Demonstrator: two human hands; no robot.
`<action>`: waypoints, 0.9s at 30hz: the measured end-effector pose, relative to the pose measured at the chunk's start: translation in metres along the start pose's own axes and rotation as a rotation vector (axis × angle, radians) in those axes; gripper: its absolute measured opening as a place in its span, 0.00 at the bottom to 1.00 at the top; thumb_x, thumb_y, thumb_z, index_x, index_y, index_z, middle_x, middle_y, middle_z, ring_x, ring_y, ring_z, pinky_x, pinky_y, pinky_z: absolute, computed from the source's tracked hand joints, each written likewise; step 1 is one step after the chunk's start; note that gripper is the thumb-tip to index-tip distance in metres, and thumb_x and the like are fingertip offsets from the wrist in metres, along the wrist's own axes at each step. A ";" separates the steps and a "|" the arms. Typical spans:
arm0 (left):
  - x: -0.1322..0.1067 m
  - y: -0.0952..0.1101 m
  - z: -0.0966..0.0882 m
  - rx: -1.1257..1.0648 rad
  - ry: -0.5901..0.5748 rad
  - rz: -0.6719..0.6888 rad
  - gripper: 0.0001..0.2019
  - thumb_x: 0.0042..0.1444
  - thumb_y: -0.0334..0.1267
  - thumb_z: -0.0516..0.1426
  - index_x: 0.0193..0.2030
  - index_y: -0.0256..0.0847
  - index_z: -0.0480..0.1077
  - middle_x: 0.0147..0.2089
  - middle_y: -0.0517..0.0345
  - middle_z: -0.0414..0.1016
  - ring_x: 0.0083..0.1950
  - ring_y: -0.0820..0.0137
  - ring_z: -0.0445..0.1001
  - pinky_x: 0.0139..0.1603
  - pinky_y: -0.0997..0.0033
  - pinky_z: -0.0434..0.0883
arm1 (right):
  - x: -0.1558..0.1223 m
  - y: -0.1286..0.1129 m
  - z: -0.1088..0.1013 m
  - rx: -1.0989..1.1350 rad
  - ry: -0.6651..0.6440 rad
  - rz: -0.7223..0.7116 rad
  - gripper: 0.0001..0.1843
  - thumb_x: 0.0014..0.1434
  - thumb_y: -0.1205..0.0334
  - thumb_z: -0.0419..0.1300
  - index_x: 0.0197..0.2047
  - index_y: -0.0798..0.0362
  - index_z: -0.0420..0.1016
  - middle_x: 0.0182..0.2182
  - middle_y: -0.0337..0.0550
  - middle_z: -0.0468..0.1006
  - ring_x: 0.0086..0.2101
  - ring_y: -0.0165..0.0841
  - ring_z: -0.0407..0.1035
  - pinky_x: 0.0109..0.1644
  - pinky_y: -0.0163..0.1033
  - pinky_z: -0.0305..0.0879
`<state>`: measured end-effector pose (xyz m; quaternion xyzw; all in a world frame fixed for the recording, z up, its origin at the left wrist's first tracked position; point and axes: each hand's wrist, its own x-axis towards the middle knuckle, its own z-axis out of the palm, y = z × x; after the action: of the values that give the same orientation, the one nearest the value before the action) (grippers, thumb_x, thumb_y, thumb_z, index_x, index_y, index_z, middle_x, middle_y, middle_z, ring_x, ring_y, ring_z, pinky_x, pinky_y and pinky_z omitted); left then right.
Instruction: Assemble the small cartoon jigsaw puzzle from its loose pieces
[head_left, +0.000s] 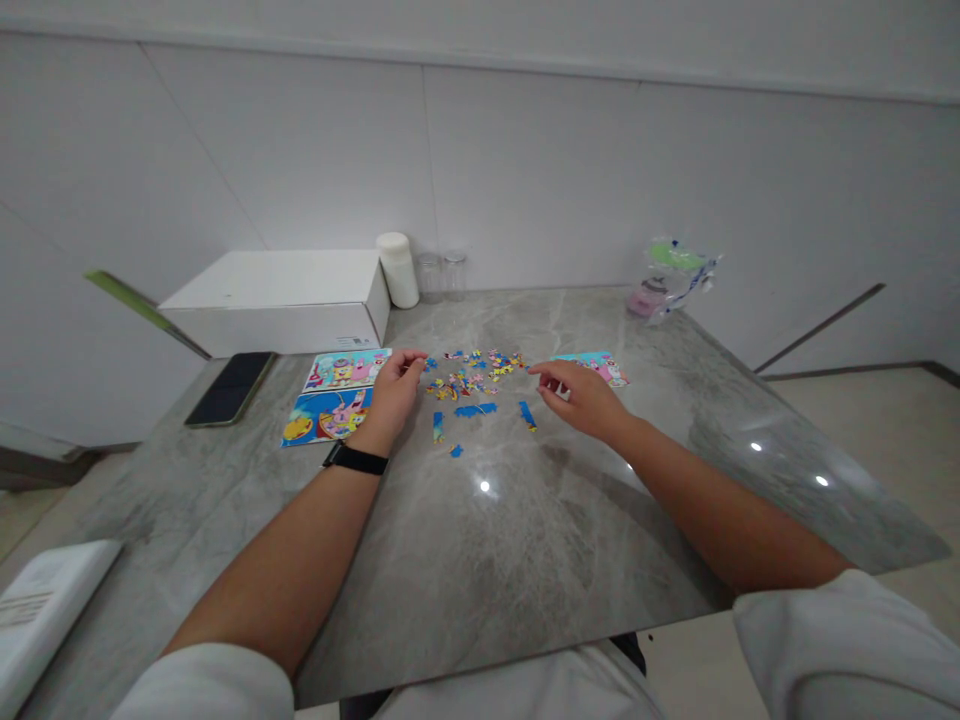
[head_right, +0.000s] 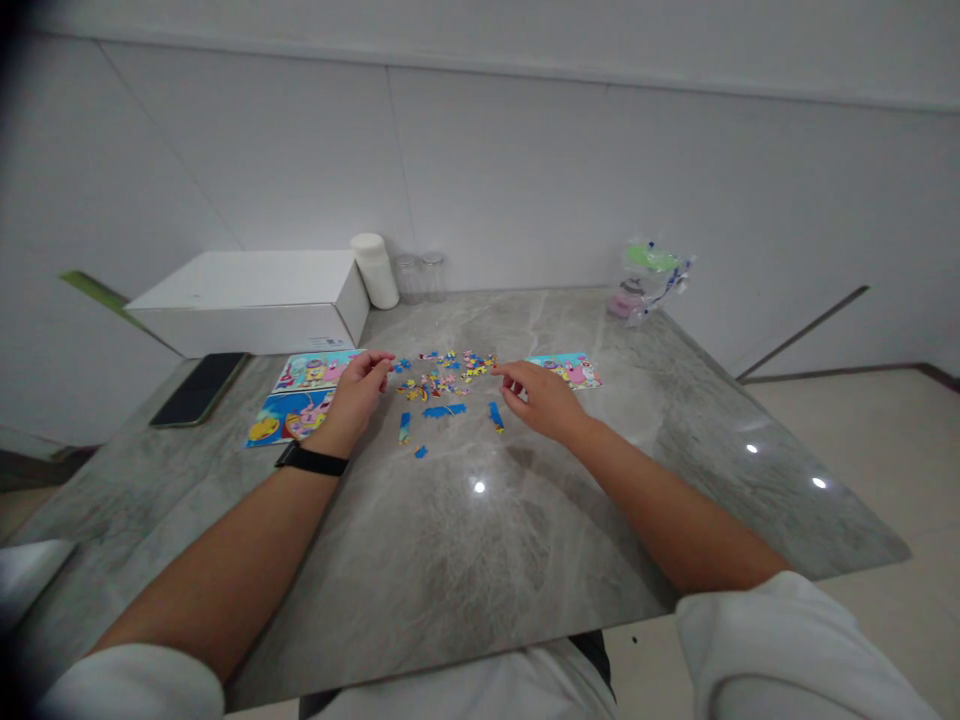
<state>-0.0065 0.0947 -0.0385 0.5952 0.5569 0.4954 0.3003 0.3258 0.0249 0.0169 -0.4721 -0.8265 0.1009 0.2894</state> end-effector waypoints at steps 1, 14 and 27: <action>0.000 -0.002 0.000 0.008 0.003 0.012 0.13 0.64 0.45 0.56 0.48 0.41 0.76 0.40 0.58 0.78 0.37 0.70 0.73 0.40 0.71 0.71 | 0.011 -0.003 -0.006 -0.019 -0.012 -0.008 0.18 0.66 0.65 0.59 0.57 0.49 0.80 0.41 0.46 0.83 0.37 0.36 0.76 0.46 0.41 0.71; -0.012 0.000 -0.008 0.396 -0.224 0.323 0.10 0.63 0.37 0.62 0.49 0.43 0.81 0.46 0.53 0.81 0.42 0.65 0.77 0.48 0.63 0.74 | 0.103 -0.034 0.013 -0.323 -0.362 0.009 0.15 0.67 0.65 0.62 0.54 0.51 0.84 0.47 0.48 0.86 0.46 0.39 0.77 0.50 0.39 0.67; -0.009 -0.002 -0.001 0.642 -0.278 0.310 0.10 0.66 0.40 0.62 0.50 0.48 0.85 0.47 0.52 0.82 0.49 0.59 0.78 0.52 0.59 0.72 | 0.096 0.008 0.079 -0.219 -0.464 -0.111 0.20 0.68 0.65 0.61 0.61 0.47 0.81 0.51 0.48 0.84 0.51 0.41 0.76 0.55 0.41 0.67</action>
<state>-0.0070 0.0860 -0.0427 0.7976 0.5411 0.2500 0.0930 0.2494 0.1182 -0.0144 -0.4190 -0.9013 0.1003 0.0441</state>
